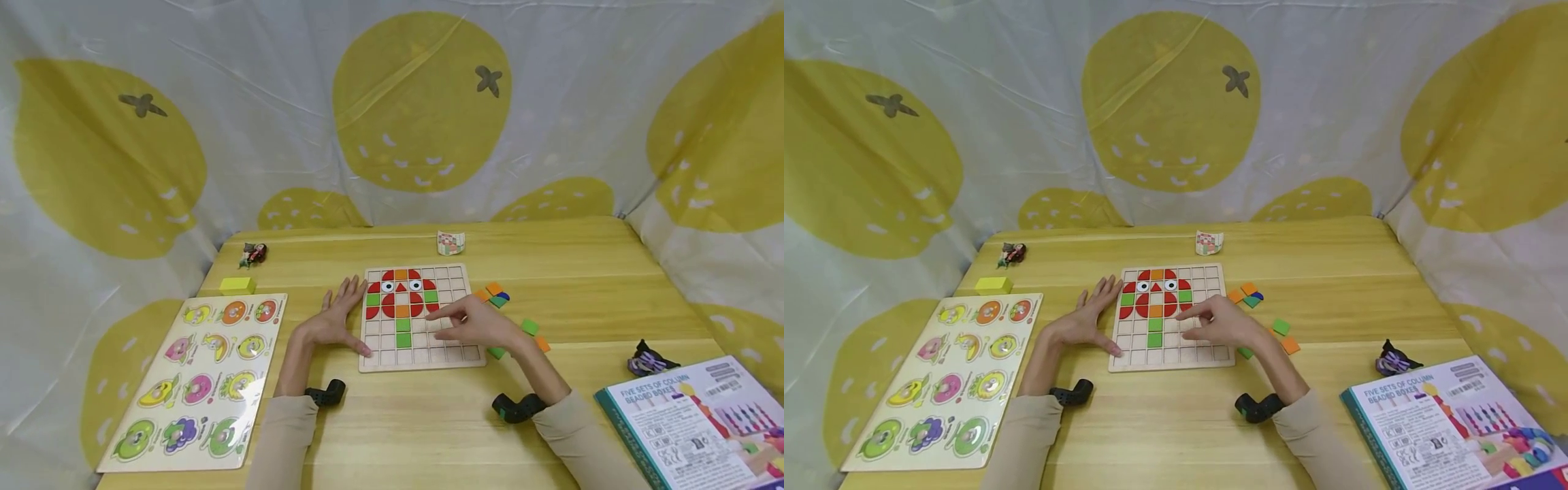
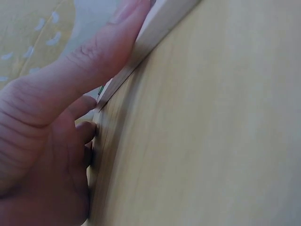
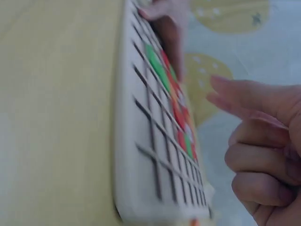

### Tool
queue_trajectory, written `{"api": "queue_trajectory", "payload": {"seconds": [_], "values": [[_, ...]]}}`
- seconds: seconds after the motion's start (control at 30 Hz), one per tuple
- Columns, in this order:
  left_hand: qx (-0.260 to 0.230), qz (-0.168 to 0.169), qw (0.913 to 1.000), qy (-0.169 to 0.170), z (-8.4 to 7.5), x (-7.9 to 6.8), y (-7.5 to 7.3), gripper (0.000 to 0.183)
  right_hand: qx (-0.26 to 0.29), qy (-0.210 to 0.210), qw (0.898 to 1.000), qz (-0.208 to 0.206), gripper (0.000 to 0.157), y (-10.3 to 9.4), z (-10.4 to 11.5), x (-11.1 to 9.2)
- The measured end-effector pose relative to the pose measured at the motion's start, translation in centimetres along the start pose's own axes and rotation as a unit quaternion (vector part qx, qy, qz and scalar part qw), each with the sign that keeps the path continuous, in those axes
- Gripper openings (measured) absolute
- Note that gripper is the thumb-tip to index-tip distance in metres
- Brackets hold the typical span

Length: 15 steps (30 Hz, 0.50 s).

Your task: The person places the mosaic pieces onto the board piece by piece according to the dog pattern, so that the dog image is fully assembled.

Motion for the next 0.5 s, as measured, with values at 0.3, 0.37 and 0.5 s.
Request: {"api": "queue_trajectory", "payload": {"seconds": [0.3,0.37,0.5], "values": [[-0.001,-0.002,1.0000,0.002,-0.1,-0.2,-0.1,0.139,0.013,0.026,0.994,0.107,0.041,-4.3,-5.9,-2.6],[-0.001,0.001,1.0000,0.002,-0.1,-0.2,-0.1,0.139,0.024,0.028,0.991,0.128,0.041,-4.4,-6.6,-2.8],[0.000,0.002,1.0000,0.003,-0.2,-0.1,0.0,0.139,0.031,0.026,0.989,0.139,0.034,-4.4,-7.2,-2.7]]}}
Point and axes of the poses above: each hand's wrist, its own x-axis towards the middle knuckle, its own y-axis out of the palm, z = x × y, the point moved 5 cm from there along x, towards the middle knuckle, and after that the axes turned 13 degrees about y, right-handed, at the moved point
